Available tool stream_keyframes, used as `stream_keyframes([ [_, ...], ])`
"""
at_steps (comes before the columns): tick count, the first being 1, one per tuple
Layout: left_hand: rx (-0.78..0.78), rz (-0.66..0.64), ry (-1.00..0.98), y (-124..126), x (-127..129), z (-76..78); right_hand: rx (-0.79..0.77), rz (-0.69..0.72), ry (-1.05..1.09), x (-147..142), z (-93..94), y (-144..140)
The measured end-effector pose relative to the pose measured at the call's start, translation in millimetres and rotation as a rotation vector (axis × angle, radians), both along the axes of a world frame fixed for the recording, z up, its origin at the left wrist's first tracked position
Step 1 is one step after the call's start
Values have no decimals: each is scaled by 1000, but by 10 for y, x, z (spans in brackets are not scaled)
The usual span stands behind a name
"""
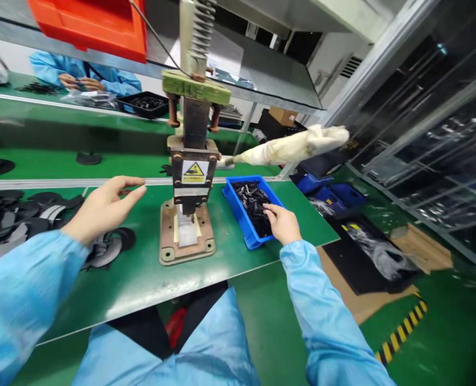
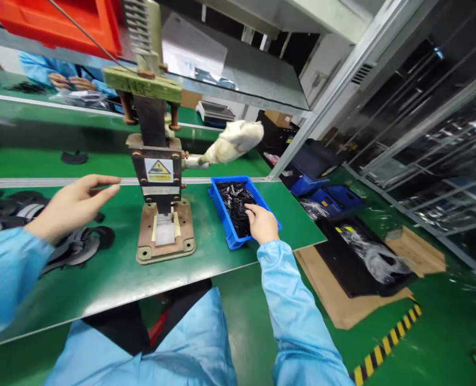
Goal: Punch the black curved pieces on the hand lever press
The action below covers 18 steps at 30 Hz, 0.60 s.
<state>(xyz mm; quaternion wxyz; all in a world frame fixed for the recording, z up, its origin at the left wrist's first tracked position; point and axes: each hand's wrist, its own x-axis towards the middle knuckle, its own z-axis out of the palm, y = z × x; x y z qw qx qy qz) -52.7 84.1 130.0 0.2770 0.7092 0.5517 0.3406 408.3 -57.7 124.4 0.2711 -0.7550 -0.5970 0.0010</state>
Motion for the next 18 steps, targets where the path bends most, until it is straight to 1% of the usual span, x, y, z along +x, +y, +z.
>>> stream_keyframes([
  [1, 109, -7, -20, -266, 7, 30, 52, 27, 31, -103, 16, -74],
  [3, 274, -96, -76, -773, 84, 28, 138, 114, 95, -383, 19, -238],
  [5, 357, -240, -136, -1193, 230, -39, 198, 232, 148, -728, -21, -408],
  [7, 371, -369, -183, -1488, 400, -139, 228, 351, 188, -1073, -93, -559],
  [9, 336, -446, -215, -1663, 539, -246, 246, 462, 227, -1359, -175, -671],
  [12, 276, -469, -241, -1781, 628, -384, 275, 607, 285, -1627, -287, -749],
  [14, 258, -455, -250, -1813, 624, -449, 288, 663, 299, -1703, -342, -755],
  [18, 255, -434, -267, -1831, 589, -525, 279, 693, 289, -1718, -399, -733],
])
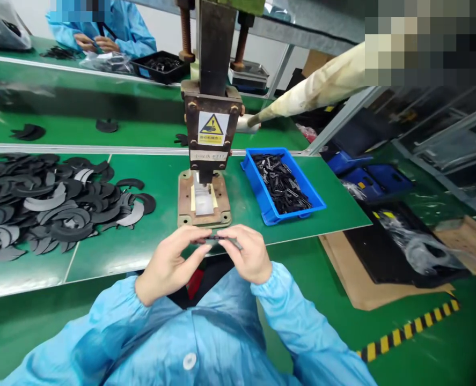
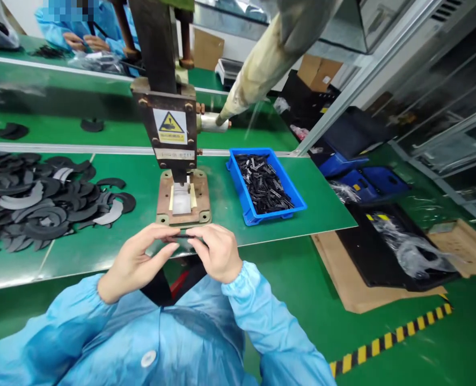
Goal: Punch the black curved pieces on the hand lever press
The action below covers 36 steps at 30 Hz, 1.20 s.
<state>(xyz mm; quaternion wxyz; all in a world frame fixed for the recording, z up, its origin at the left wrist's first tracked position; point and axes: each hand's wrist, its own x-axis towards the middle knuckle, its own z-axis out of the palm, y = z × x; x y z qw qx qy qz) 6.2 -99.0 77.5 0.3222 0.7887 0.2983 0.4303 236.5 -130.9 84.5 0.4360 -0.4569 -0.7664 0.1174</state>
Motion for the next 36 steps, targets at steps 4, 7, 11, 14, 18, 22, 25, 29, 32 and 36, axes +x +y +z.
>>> stream_keyframes([
  [4, 6, -5, -7, -3, 14, -28, -2, 2, -15, -11, -33, -11],
  [7, 51, -28, -10, 20, 16, -14, -8, 12, -30, -31, -49, -29],
  [11, 130, -17, 33, 252, -62, 18, -53, 24, -105, 152, 168, 113],
  [14, 172, 152, 99, 646, -145, -17, 46, -142, 36, 446, 691, 405],
  [18, 222, 268, 292, 1205, -165, -163, 363, 119, 411, 575, 1657, 735],
  [22, 266, 229, 491, 1448, -88, -271, 405, 224, 383, 341, 2238, 795],
  [25, 327, 187, 594, 1455, -42, -247, 367, 233, 356, 251, 2276, 800],
  [29, 377, 143, 711, 1439, -26, -150, 329, 175, 277, 256, 2014, 720],
  [32, 367, 137, 710, 1422, -14, -121, 386, 135, 241, 236, 1642, 562],
  [36, 338, 125, 673, 1364, 22, -96, 488, 87, 161, 218, 1078, 425],
])
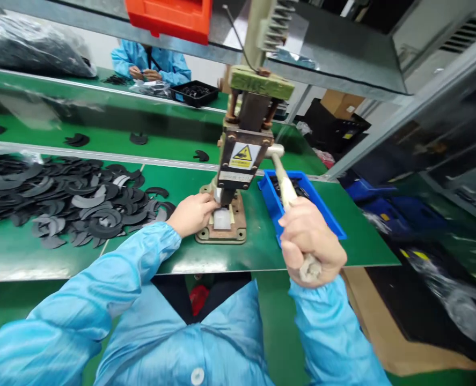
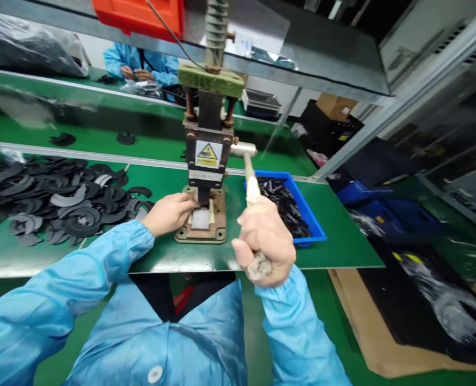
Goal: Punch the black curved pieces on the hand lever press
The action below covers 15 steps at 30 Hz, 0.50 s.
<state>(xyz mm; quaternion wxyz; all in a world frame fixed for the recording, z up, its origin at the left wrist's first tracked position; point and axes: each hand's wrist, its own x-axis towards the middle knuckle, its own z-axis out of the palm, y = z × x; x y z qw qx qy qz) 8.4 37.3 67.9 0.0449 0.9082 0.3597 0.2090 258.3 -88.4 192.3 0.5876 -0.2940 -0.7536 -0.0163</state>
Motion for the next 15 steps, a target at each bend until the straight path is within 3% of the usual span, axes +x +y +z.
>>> stream_keyframes([
  [4, -61, -26, 30, 112, -169, 133, 65, -69, 64, 1, -292, 43],
  [9, -129, 243, 261, 694, -974, 302, 90, -64, 72, 18, -318, 95],
  [12, -278, 352, 456, 1067, -1413, 261, 74, -72, 69, 29, -319, 85],
  [15, -414, 401, 545, 1272, -1554, 156, 72, -71, 68, 40, -332, 73],
])
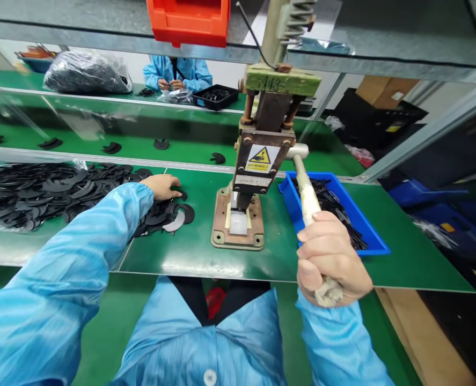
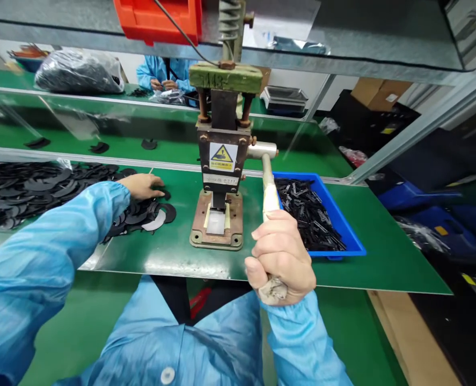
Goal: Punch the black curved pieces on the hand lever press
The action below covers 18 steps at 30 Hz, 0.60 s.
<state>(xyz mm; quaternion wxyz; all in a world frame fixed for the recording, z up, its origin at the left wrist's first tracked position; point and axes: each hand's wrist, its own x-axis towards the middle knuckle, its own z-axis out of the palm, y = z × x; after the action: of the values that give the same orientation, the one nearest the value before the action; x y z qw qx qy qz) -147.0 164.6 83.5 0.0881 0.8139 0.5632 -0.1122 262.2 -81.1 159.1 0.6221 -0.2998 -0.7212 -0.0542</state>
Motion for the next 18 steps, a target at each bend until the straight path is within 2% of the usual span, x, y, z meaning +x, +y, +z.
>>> stream_keyframes([
  [4, -69, 27, -70, 83, 125, -48, -12, -11, -2, 2, -16, 1],
  [10, -118, 120, -278, 55, 356, 154, 54, -27, 56, -59, -32, 31],
  [12, -119, 146, -409, -70, 474, 212, 40, -16, 50, -73, -27, 25],
  [14, -142, 208, -661, -272, 650, 230, 16, -24, 35, -80, -20, 12],
  [16, -230, 278, -941, -514, 870, 201, 16, -44, 39, -86, -18, 3],
  [18, -345, 312, -1112, -736, 1099, 140, 22, -54, 49, -91, -24, 1],
])
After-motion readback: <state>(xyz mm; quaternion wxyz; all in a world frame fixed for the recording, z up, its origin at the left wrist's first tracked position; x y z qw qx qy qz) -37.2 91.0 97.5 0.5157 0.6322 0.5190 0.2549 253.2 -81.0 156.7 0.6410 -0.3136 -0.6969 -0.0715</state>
